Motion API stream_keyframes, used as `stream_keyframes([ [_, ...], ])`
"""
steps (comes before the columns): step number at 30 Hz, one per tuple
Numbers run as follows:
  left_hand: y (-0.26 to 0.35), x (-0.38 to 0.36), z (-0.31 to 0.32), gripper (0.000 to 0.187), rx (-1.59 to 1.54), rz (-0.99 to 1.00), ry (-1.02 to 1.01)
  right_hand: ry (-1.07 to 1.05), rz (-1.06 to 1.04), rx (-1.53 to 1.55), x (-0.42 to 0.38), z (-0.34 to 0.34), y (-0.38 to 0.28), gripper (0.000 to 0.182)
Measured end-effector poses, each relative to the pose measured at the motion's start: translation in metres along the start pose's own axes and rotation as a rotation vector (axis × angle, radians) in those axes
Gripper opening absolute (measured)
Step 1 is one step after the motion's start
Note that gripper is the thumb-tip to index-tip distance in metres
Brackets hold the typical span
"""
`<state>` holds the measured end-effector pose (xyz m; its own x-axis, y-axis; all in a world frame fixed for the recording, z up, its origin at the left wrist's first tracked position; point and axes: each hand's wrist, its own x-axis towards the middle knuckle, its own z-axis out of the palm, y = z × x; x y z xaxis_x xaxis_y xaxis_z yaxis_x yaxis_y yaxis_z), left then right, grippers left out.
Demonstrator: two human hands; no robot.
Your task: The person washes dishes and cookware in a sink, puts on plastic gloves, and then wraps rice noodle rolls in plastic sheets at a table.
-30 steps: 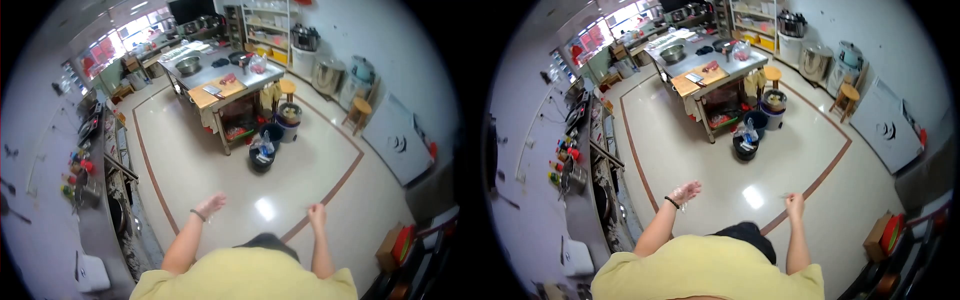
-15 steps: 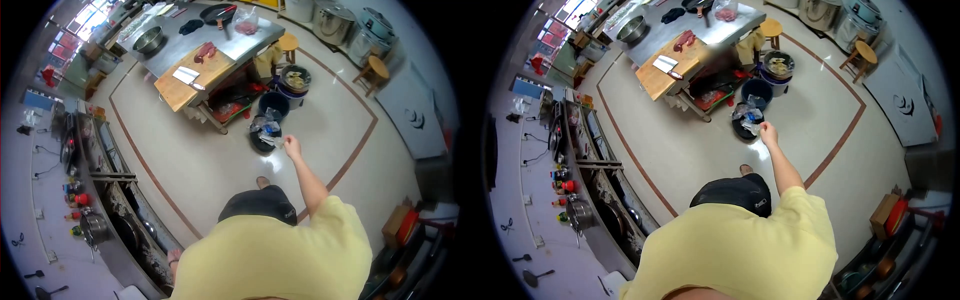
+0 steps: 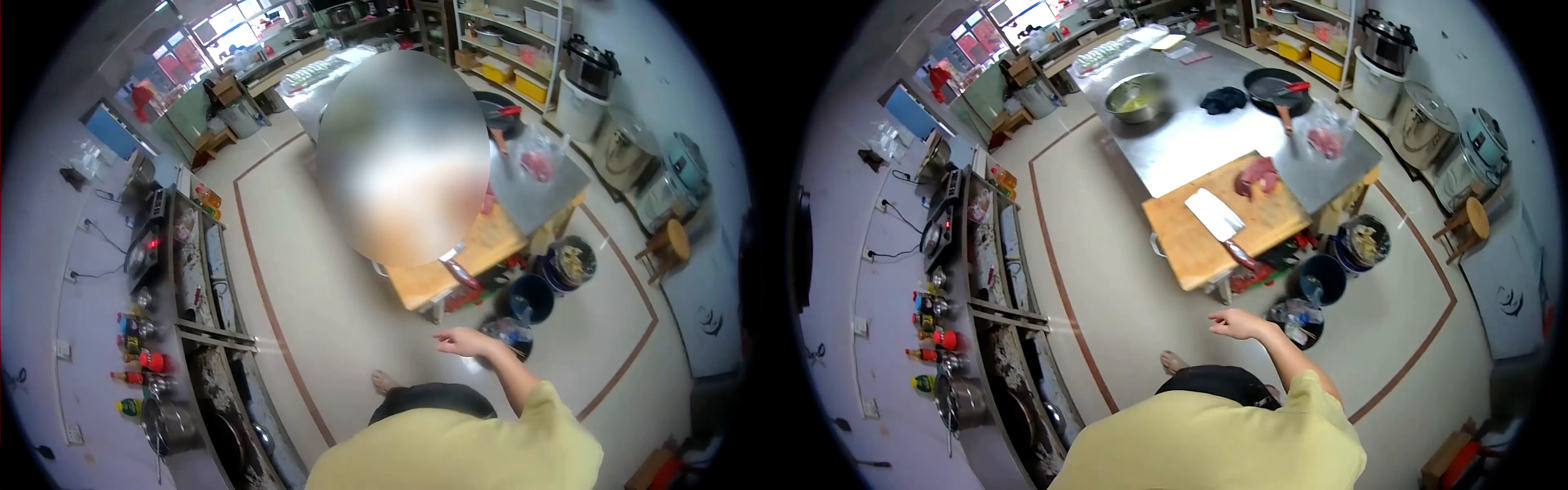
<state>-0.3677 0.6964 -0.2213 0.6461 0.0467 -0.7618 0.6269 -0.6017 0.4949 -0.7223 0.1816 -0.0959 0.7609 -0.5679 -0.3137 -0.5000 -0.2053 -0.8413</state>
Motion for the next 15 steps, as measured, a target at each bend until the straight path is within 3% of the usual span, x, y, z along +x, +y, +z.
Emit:
stream_keyframes([
  [3,0.068,0.057,0.002,0.038,-0.115,0.048,-0.066,-0.053,-0.111,-0.321,0.075,-0.007,-0.071,0.046],
  [5,0.128,0.111,0.011,0.038,-0.255,0.130,-0.160,0.072,-0.272,-0.307,0.120,-0.011,-0.106,0.044],
  [7,0.211,0.171,0.025,0.037,-0.424,0.289,-0.321,0.083,-0.295,-0.329,0.155,-0.023,-0.141,0.043],
  [9,0.340,0.183,0.061,0.038,0.107,0.541,-0.301,0.111,-0.308,-0.348,0.187,-0.040,-0.168,0.042],
  [10,0.421,0.140,0.074,0.041,0.400,0.630,-0.313,0.032,-0.278,-0.296,0.203,-0.050,-0.176,0.043],
  [11,0.477,0.137,0.087,0.046,0.245,0.599,-0.399,-0.042,-0.247,-0.239,0.219,-0.059,-0.180,0.044],
  [13,0.567,0.024,0.107,0.046,-0.204,0.772,-0.554,-0.007,-0.237,-0.209,0.260,-0.073,-0.168,0.046],
  [15,0.624,0.002,0.110,0.048,-0.574,0.978,-0.970,-0.030,-0.115,-0.229,0.300,-0.103,-0.164,0.045],
])
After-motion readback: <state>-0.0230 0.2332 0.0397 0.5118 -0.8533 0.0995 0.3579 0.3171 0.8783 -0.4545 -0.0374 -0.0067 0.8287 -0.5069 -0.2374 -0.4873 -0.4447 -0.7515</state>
